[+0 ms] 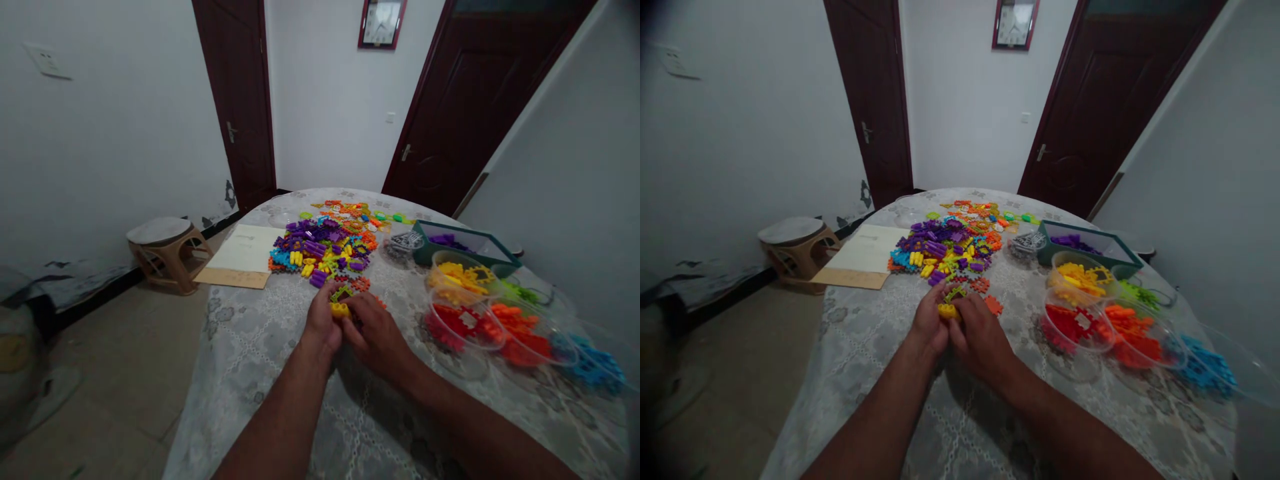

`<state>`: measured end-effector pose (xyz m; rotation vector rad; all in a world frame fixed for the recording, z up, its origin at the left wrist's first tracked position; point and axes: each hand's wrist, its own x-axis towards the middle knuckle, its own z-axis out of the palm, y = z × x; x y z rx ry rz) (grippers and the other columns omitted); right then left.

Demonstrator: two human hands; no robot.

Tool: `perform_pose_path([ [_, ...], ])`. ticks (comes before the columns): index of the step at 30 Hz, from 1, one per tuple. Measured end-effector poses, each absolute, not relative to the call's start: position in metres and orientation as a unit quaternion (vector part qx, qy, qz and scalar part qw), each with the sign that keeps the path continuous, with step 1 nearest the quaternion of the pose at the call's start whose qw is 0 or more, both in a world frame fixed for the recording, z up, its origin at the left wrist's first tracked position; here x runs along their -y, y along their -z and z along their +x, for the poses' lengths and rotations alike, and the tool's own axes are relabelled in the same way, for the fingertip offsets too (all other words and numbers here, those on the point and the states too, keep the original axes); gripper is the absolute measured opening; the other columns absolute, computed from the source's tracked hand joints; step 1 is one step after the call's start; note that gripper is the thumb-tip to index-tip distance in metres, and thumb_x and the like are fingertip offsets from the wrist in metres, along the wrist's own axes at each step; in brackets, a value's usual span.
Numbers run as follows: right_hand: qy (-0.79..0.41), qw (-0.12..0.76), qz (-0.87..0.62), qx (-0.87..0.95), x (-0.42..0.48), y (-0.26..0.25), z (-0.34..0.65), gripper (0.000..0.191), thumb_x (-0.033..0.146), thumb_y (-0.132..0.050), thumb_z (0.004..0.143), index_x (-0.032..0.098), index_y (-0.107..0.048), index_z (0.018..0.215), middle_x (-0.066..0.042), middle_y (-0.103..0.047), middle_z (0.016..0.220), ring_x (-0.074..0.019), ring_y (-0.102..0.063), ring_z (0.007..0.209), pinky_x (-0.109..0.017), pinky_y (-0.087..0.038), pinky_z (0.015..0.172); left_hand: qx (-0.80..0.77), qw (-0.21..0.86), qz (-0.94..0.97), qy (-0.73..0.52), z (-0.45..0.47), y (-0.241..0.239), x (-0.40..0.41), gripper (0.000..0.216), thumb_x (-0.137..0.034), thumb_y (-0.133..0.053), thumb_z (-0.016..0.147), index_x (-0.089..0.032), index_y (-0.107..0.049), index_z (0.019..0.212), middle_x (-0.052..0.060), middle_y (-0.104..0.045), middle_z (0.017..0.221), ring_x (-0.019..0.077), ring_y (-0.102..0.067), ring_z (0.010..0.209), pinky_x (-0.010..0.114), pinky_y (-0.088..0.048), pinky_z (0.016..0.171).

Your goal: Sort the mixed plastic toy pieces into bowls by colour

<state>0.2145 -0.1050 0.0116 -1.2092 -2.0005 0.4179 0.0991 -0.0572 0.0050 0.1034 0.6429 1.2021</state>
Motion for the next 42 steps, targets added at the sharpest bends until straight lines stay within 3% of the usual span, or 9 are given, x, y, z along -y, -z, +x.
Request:
perform_pose_path([
  [5,-0.351,0.387,-0.512,0.682,0.106,-0.029,0.234,0.014,0.032,-0.057,0.096,0.025,-0.066,0.103,-0.004,-0.073,0.091,-0.0224,-0.070,0.083,-0.035,-0.059,0.076,-0.268,0.811,0.055,-0.516,0.099,-0.004,0.058,0.008,-0.019,-0.060,0.086,-0.014,-0.064,0.090,0.007,-0.068,0.076,0.0187,-0.065,0.061,0.028,-0.052,0.056],
  [8,-0.364,0.384,-0.532,0.661,0.108,-0.042,0.264,0.022,0.042,-0.057,0.098,0.024,-0.065,0.107,-0.002,-0.072,0.083,-0.0219,-0.070,0.074,-0.034,-0.059,0.069,-0.278,0.796,0.037,-0.537,0.099,0.000,0.058,0.022,-0.011,-0.057,0.078,-0.015,-0.064,0.098,0.010,-0.071,0.088,0.0229,-0.071,0.075,0.034,-0.060,0.066],
  [14,-0.009,0.304,-0.659,0.688,0.076,-0.059,0.369,0.040,0.047,-0.057,0.096,0.024,-0.066,0.128,-0.007,-0.075,0.094,-0.0259,-0.071,0.077,-0.038,-0.055,0.070,-0.265,0.794,0.043,-0.546,0.099,0.006,0.060,0.035,-0.006,-0.056,0.070,-0.015,-0.064,0.102,0.012,-0.070,0.094,0.0252,-0.072,0.085,0.047,-0.065,0.081],
  [18,0.178,0.241,-0.703,0.645,0.043,-0.061,0.435,0.039,0.039,-0.052,0.096,0.019,-0.067,0.126,-0.015,-0.075,0.105,-0.0314,-0.071,0.089,-0.044,-0.055,0.079,-0.262,0.800,0.050,-0.538,0.097,0.001,0.062,0.020,-0.016,-0.059,0.082,-0.015,-0.064,0.101,0.014,-0.070,0.098,0.0266,-0.072,0.089,0.050,-0.065,0.084],
  [22,0.271,0.271,-0.673,0.633,0.033,-0.061,0.447,0.040,0.037,-0.051,0.098,0.018,-0.064,0.130,-0.023,-0.069,0.122,-0.0366,-0.066,0.111,-0.050,-0.054,0.092,-0.251,0.809,0.060,-0.528,0.095,-0.005,0.065,0.022,-0.033,-0.060,0.094,-0.014,-0.064,0.103,0.016,-0.070,0.101,0.0273,-0.073,0.089,0.051,-0.064,0.085],
  [28,0.014,0.327,-0.518,0.790,0.084,-0.047,0.335,0.029,0.034,-0.050,0.105,0.028,-0.060,0.131,-0.012,-0.067,0.121,-0.0235,-0.069,0.088,-0.042,-0.062,0.080,-0.238,0.812,0.072,-0.528,0.096,-0.009,0.067,0.033,-0.045,-0.057,0.099,-0.014,-0.063,0.108,0.017,-0.071,0.103,0.0263,-0.073,0.089,0.043,-0.063,0.078],
  [31,-0.094,0.288,-0.427,0.852,0.110,-0.034,0.272,0.036,0.026,-0.050,0.106,0.031,-0.056,0.141,-0.010,-0.060,0.140,-0.0237,-0.067,0.116,-0.040,-0.062,0.094,-0.221,0.820,0.095,-0.519,0.097,-0.011,0.067,0.034,-0.046,-0.054,0.101,-0.014,-0.062,0.110,0.012,-0.070,0.091,0.0209,-0.070,0.073,0.031,-0.059,0.064],
  [34,-0.121,0.264,-0.393,0.873,0.117,-0.026,0.237,0.043,0.017,-0.049,0.104,0.028,-0.054,0.145,-0.012,-0.056,0.147,-0.0256,-0.058,0.134,-0.046,-0.055,0.110,-0.234,0.818,0.119,-0.512,0.097,-0.012,0.067,0.035,-0.045,-0.053,0.102,-0.013,-0.063,0.112,0.009,-0.069,0.083,0.0170,-0.067,0.064,0.026,-0.054,0.059],
  [42,-0.180,0.256,-0.396,0.863,0.104,-0.022,0.236,0.037,0.010,-0.059,0.094,0.022,-0.061,0.128,-0.012,-0.060,0.129,-0.0234,-0.062,0.117,-0.041,-0.057,0.099,-0.286,0.794,0.143,-0.517,0.100,-0.013,0.067,0.029,-0.037,-0.061,0.096,-0.013,-0.066,0.111,0.007,-0.071,0.084,0.0182,-0.069,0.069,0.029,-0.057,0.068],
])
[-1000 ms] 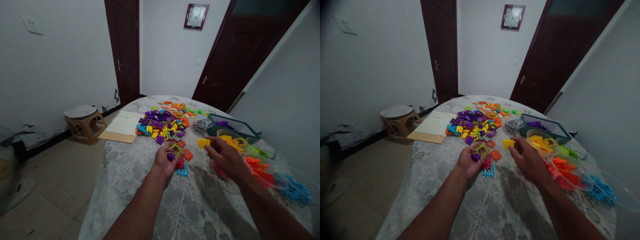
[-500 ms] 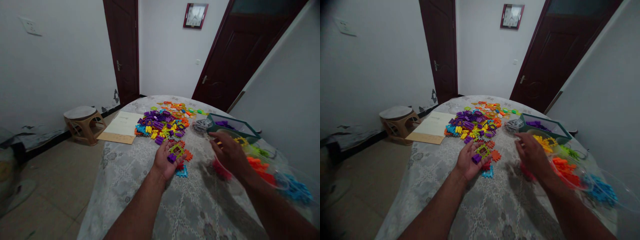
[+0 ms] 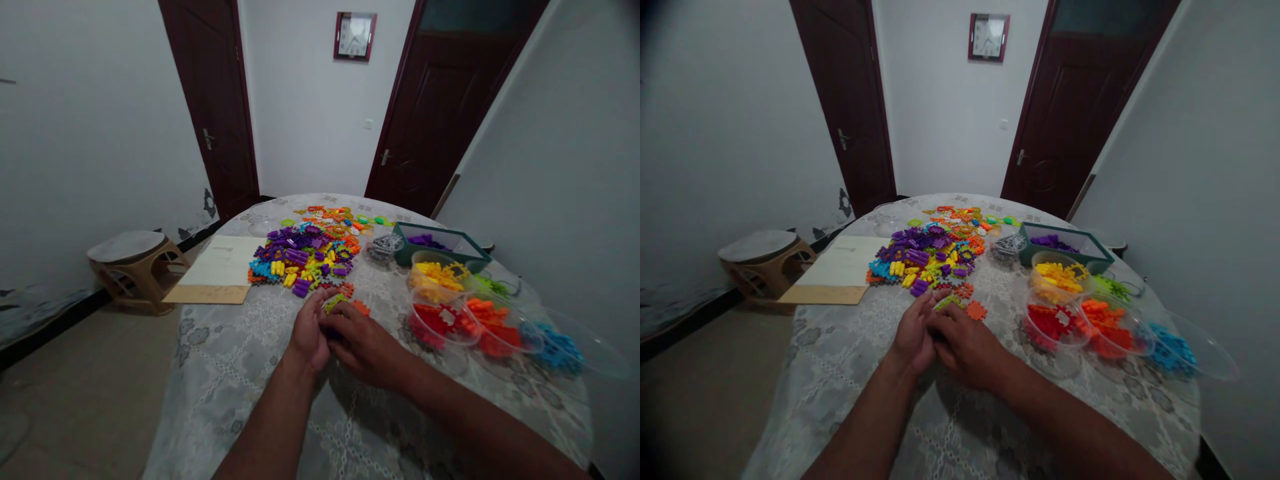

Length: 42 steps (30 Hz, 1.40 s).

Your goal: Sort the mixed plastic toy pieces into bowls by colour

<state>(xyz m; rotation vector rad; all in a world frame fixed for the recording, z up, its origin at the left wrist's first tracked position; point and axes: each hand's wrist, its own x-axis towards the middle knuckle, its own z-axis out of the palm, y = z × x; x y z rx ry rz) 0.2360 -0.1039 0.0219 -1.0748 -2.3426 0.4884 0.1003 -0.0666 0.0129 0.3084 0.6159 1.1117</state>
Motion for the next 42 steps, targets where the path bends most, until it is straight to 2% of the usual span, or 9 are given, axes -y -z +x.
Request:
perform_pose_path([
  [7,-0.182,0.302,-0.408,0.842,0.110,-0.035,0.252,0.030,0.007,-0.056,0.093,0.020,-0.066,0.117,-0.009,-0.069,0.117,-0.0215,-0.065,0.110,-0.037,-0.054,0.095,-0.267,0.809,0.171,-0.495,0.101,-0.007,0.066,0.045,-0.010,-0.062,0.077,-0.014,-0.062,0.121,0.009,-0.073,0.093,0.0176,-0.072,0.074,0.028,-0.060,0.068],
  [11,-0.246,0.316,-0.468,0.788,0.115,-0.056,0.283,0.029,0.015,-0.059,0.096,0.025,-0.070,0.121,-0.003,-0.077,0.106,-0.0173,-0.071,0.094,-0.031,-0.054,0.086,-0.289,0.778,0.211,-0.516,0.103,-0.004,0.064,0.051,0.003,-0.058,0.070,-0.017,-0.061,0.118,0.010,-0.074,0.101,0.0209,-0.075,0.092,0.034,-0.064,0.082],
  [15,-0.270,0.276,-0.515,0.765,0.095,-0.072,0.341,0.023,0.022,-0.062,0.094,0.024,-0.075,0.112,-0.002,-0.079,0.098,-0.0164,-0.072,0.085,-0.029,-0.056,0.079,-0.327,0.766,0.228,-0.504,0.102,-0.004,0.065,0.041,0.000,-0.059,0.080,-0.019,-0.060,0.115,0.014,-0.072,0.121,0.0273,-0.075,0.106,0.046,-0.066,0.086],
  [18,-0.220,0.308,-0.589,0.713,0.059,-0.080,0.396,0.026,0.027,-0.063,0.090,0.022,-0.076,0.112,-0.003,-0.079,0.093,-0.0174,-0.071,0.077,-0.029,-0.057,0.073,-0.332,0.769,0.252,-0.485,0.102,-0.005,0.067,0.040,-0.002,-0.062,0.084,-0.021,-0.060,0.119,0.014,-0.069,0.133,0.0291,-0.075,0.109,0.050,-0.067,0.086],
  [22,-0.053,0.442,-0.686,0.576,0.017,-0.091,0.457,0.044,0.031,-0.064,0.085,0.020,-0.072,0.127,-0.010,-0.078,0.112,-0.0215,-0.072,0.085,-0.035,-0.059,0.077,-0.347,0.751,0.262,-0.498,0.105,-0.005,0.067,0.037,-0.004,-0.064,0.088,-0.020,-0.061,0.122,0.015,-0.071,0.127,0.0270,-0.073,0.116,0.046,-0.064,0.096],
  [26,0.002,0.466,-0.708,0.531,0.016,-0.086,0.469,0.047,0.033,-0.061,0.088,0.020,-0.071,0.132,-0.012,-0.077,0.118,-0.0257,-0.073,0.097,-0.040,-0.059,0.084,-0.382,0.735,0.279,-0.486,0.107,-0.007,0.067,0.041,-0.014,-0.073,0.090,-0.021,-0.060,0.128,0.016,-0.073,0.127,0.0258,-0.075,0.113,0.039,-0.065,0.093],
  [31,-0.126,0.426,-0.648,0.619,0.062,-0.056,0.406,0.030,0.034,-0.058,0.095,0.022,-0.075,0.117,-0.009,-0.078,0.106,-0.0230,-0.073,0.094,-0.038,-0.060,0.082,-0.386,0.735,0.344,-0.440,0.109,-0.006,0.069,0.032,-0.025,-0.082,0.086,-0.018,-0.065,0.112,0.017,-0.075,0.123,0.0251,-0.078,0.098,0.032,-0.066,0.076],
  [37,-0.372,0.421,-0.541,0.625,0.114,-0.035,0.322,0.033,0.035,-0.058,0.101,0.022,-0.065,0.130,-0.008,-0.074,0.114,-0.0188,-0.073,0.091,-0.034,-0.061,0.075,-0.387,0.716,0.413,-0.408,0.109,-0.002,0.073,0.027,-0.031,-0.081,0.085,-0.017,-0.066,0.101,0.013,-0.078,0.098,0.0239,-0.079,0.079,0.030,-0.063,0.063],
  [42,-0.445,0.435,-0.517,0.588,0.120,-0.027,0.302,0.037,0.039,-0.063,0.098,0.021,-0.062,0.131,-0.001,-0.069,0.093,-0.0150,-0.068,0.076,-0.030,-0.058,0.067,-0.388,0.710,0.436,-0.395,0.110,-0.004,0.074,0.024,-0.032,-0.081,0.083,-0.016,-0.067,0.095,0.010,-0.077,0.089,0.0223,-0.077,0.071,0.031,-0.062,0.062],
])
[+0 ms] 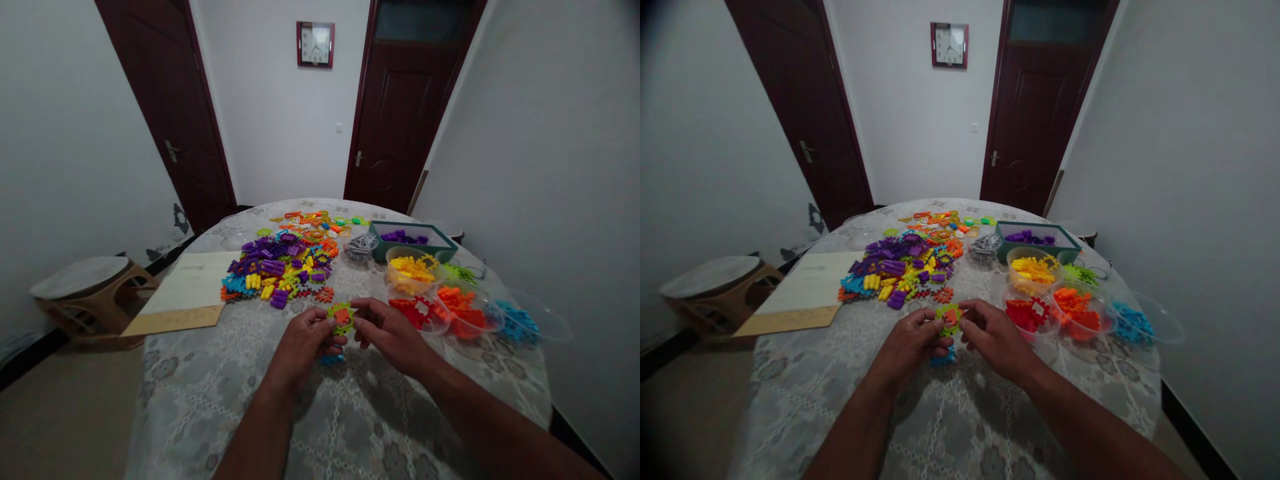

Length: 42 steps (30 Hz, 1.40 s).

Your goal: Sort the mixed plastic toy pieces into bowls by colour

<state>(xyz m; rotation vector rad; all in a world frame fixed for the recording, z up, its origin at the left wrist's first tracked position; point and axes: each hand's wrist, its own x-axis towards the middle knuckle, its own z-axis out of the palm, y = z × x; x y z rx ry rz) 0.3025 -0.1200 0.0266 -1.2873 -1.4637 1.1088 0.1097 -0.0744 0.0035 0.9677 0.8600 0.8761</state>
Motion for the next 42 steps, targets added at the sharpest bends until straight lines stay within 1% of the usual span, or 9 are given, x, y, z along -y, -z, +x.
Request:
perform_pose_path([
  [5,-0.462,0.418,-0.506,0.597,0.116,-0.029,0.309,0.034,0.042,-0.067,0.096,0.020,-0.065,0.121,0.001,-0.067,0.085,-0.0138,-0.064,0.071,-0.028,-0.053,0.063,-0.380,0.694,0.476,-0.383,0.109,-0.004,0.076,0.026,-0.038,-0.082,0.082,-0.017,-0.068,0.087,0.007,-0.074,0.075,0.0197,-0.073,0.065,0.029,-0.060,0.063],
  [9,-0.436,0.412,-0.532,0.597,0.113,-0.041,0.323,0.022,0.038,-0.067,0.094,0.018,-0.067,0.103,0.001,-0.066,0.076,-0.0138,-0.063,0.067,-0.028,-0.053,0.062,-0.393,0.660,0.499,-0.400,0.107,-0.003,0.073,0.027,-0.041,-0.079,0.085,-0.016,-0.069,0.082,0.009,-0.076,0.082,0.0156,-0.069,0.063,0.026,-0.056,0.061],
  [12,-0.383,0.410,-0.569,0.601,0.111,-0.046,0.342,0.020,0.037,-0.066,0.093,0.019,-0.070,0.102,0.000,-0.068,0.078,-0.0150,-0.064,0.068,-0.029,-0.053,0.065,-0.404,0.660,0.469,-0.426,0.106,0.000,0.070,0.030,-0.044,-0.079,0.083,-0.016,-0.067,0.083,0.009,-0.076,0.082,0.0168,-0.069,0.063,0.029,-0.058,0.062],
  [15,-0.230,0.453,-0.615,0.603,0.108,-0.047,0.372,0.020,0.035,-0.066,0.091,0.021,-0.074,0.104,-0.003,-0.073,0.090,-0.0183,-0.068,0.080,-0.033,-0.056,0.074,-0.404,0.664,0.442,-0.448,0.106,0.001,0.067,0.033,-0.045,-0.084,0.078,-0.017,-0.067,0.085,0.007,-0.074,0.078,0.0182,-0.069,0.063,0.033,-0.061,0.064],
  [18,-0.005,0.505,-0.618,0.603,0.106,-0.044,0.404,0.018,0.027,-0.061,0.090,0.022,-0.075,0.101,-0.008,-0.073,0.111,-0.0235,-0.069,0.103,-0.041,-0.056,0.093,-0.400,0.670,0.434,-0.450,0.106,0.000,0.067,0.035,-0.044,-0.087,0.075,-0.017,-0.068,0.086,0.006,-0.073,0.075,0.0183,-0.069,0.063,0.034,-0.061,0.065],
  [22,0.164,0.480,-0.598,0.620,0.113,-0.039,0.432,0.022,0.022,-0.057,0.092,0.023,-0.075,0.104,-0.011,-0.071,0.117,-0.0262,-0.068,0.112,-0.049,-0.053,0.104,-0.401,0.665,0.439,-0.452,0.106,-0.002,0.068,0.032,-0.041,-0.088,0.075,-0.017,-0.069,0.087,0.006,-0.072,0.075,0.0184,-0.069,0.065,0.034,-0.062,0.068],
  [30,0.235,0.429,-0.612,0.621,0.115,-0.038,0.475,0.024,0.023,-0.056,0.094,0.022,-0.075,0.109,-0.011,-0.070,0.116,-0.0266,-0.067,0.111,-0.045,-0.054,0.103,-0.431,0.631,0.436,-0.476,0.105,-0.005,0.066,0.031,-0.039,-0.085,0.076,-0.017,-0.069,0.090,0.008,-0.076,0.085,0.0199,-0.072,0.071,0.033,-0.062,0.066],
  [37,0.283,0.321,-0.734,0.527,0.068,-0.053,0.575,0.024,0.023,-0.052,0.086,0.016,-0.072,0.098,-0.017,-0.070,0.103,-0.0307,-0.064,0.102,-0.047,-0.052,0.098,-0.463,0.578,0.434,-0.513,0.104,-0.008,0.063,0.032,-0.041,-0.083,0.075,-0.017,-0.069,0.091,0.008,-0.075,0.085,0.0199,-0.071,0.074,0.033,-0.063,0.068],
  [42,0.270,0.329,-0.712,0.558,0.074,-0.055,0.549,0.021,0.027,-0.052,0.091,0.018,-0.070,0.099,-0.017,-0.070,0.103,-0.0328,-0.063,0.104,-0.053,-0.048,0.103,-0.481,0.547,0.432,-0.532,0.101,-0.005,0.062,0.027,-0.039,-0.080,0.078,-0.019,-0.069,0.092,0.007,-0.075,0.087,0.0191,-0.070,0.074,0.034,-0.062,0.070],
])
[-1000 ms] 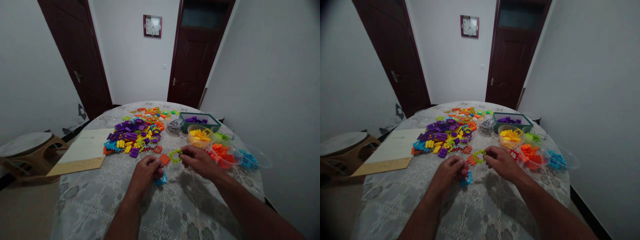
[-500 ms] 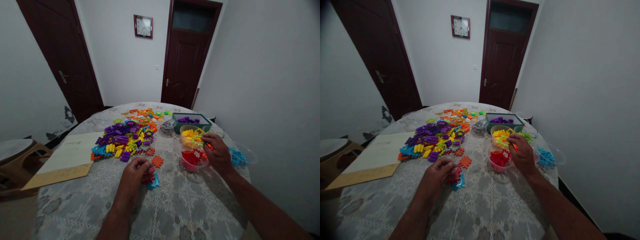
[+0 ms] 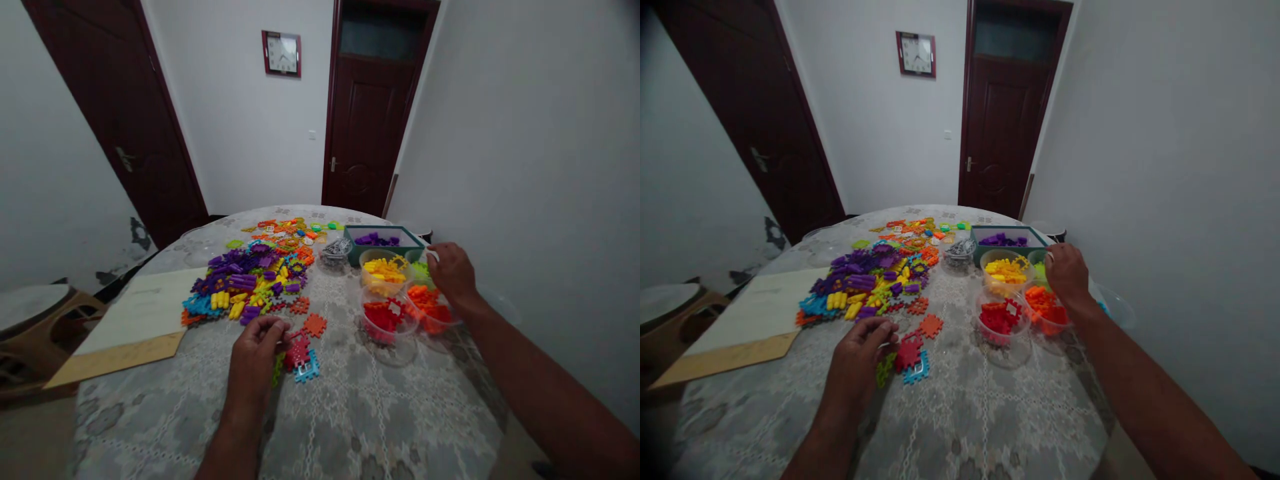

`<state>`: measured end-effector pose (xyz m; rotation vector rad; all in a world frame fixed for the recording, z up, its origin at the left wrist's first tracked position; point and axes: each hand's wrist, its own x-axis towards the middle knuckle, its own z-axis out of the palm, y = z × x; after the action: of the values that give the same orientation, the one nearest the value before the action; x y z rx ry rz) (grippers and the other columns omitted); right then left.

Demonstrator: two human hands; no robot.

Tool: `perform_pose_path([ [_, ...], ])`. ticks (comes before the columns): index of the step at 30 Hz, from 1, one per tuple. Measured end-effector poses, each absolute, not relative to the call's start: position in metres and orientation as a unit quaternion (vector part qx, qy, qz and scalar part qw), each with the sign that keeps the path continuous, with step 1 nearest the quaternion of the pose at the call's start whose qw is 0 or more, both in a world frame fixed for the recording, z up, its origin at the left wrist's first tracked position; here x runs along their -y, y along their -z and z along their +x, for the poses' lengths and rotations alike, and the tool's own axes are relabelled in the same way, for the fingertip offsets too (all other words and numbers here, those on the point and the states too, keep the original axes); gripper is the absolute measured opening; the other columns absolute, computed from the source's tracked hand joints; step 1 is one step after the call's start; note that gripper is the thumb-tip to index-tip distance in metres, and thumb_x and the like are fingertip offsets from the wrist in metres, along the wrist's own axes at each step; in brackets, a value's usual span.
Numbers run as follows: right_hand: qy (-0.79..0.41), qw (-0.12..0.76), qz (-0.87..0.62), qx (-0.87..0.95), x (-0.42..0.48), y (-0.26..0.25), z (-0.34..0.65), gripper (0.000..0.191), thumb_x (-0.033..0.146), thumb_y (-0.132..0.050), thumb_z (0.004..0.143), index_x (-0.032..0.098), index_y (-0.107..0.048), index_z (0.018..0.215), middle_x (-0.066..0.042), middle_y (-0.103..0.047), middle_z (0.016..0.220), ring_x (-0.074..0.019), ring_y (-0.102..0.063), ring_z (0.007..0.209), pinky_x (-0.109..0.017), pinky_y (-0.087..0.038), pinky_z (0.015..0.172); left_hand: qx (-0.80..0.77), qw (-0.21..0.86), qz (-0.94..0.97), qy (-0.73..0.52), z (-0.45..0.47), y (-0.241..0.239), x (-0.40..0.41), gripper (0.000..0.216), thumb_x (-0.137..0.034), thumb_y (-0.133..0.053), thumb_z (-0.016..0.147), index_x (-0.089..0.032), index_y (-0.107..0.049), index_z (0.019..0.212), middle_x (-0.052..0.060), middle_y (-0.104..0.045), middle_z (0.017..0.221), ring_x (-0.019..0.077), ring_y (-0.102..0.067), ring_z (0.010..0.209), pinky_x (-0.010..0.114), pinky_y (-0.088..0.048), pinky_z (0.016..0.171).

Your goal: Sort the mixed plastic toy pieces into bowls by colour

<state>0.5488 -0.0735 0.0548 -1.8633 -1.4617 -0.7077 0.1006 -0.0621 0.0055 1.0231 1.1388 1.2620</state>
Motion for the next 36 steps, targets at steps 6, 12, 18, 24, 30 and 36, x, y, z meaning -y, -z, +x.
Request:
perform_pose_path([
  [6,0.097,0.375,-0.545,0.743,0.119,-0.030,0.387,0.018,0.031,-0.055,0.101,0.029,-0.067,0.114,-0.010,-0.070,0.119,-0.0286,-0.065,0.115,-0.049,-0.053,0.105,-0.476,0.520,0.430,-0.564,0.101,0.000,0.063,0.018,-0.033,-0.074,0.081,-0.020,-0.068,0.090,0.006,-0.073,0.084,0.0188,-0.069,0.073,0.031,-0.058,0.068],
  [12,-0.052,0.247,-0.498,0.830,0.118,0.025,0.279,0.065,0.037,-0.072,0.091,0.022,-0.052,0.150,-0.019,-0.043,0.162,-0.0407,-0.041,0.149,-0.063,-0.043,0.116,-0.499,0.472,0.427,-0.588,0.098,-0.001,0.063,0.012,-0.028,-0.073,0.083,-0.019,-0.069,0.089,0.006,-0.073,0.083,0.0181,-0.068,0.073,0.029,-0.055,0.068],
  [18,0.023,0.237,-0.529,0.814,0.082,0.062,0.259,0.058,0.047,-0.062,0.098,0.019,-0.054,0.148,-0.021,-0.041,0.164,-0.0431,-0.035,0.152,-0.069,-0.035,0.117,-0.533,0.396,0.442,-0.603,0.091,0.011,0.057,0.011,-0.027,-0.068,0.087,-0.019,-0.070,0.096,0.007,-0.074,0.094,0.0205,-0.068,0.086,0.031,-0.054,0.078],
  [24,0.053,0.257,-0.526,0.809,0.075,0.074,0.263,0.041,0.041,-0.056,0.102,0.021,-0.064,0.137,-0.016,-0.057,0.149,-0.0361,-0.047,0.143,-0.059,-0.037,0.119,-0.565,0.346,0.432,-0.612,0.081,0.004,0.049,0.019,-0.027,-0.069,0.087,-0.020,-0.069,0.105,0.008,-0.075,0.104,0.0218,-0.070,0.099,0.036,-0.052,0.095],
  [30,0.055,0.273,-0.512,0.812,0.081,0.073,0.264,0.048,0.046,-0.056,0.100,0.023,-0.061,0.142,-0.016,-0.055,0.153,-0.0379,-0.044,0.146,-0.062,-0.033,0.120,-0.608,0.316,0.425,-0.591,0.058,-0.011,0.028,0.036,-0.027,-0.074,0.084,-0.020,-0.068,0.119,0.012,-0.073,0.122,0.0258,-0.069,0.114,0.039,-0.050,0.103],
  [36,0.050,0.278,-0.494,0.822,0.083,0.076,0.262,0.058,0.049,-0.065,0.093,0.022,-0.059,0.144,-0.016,-0.054,0.155,-0.0401,-0.041,0.148,-0.065,-0.027,0.122,-0.719,0.166,0.504,-0.449,0.023,-0.020,-0.018,0.046,-0.033,-0.060,0.095,-0.016,-0.059,0.138,0.016,-0.069,0.136,0.0244,-0.065,0.126,0.033,-0.049,0.105],
])
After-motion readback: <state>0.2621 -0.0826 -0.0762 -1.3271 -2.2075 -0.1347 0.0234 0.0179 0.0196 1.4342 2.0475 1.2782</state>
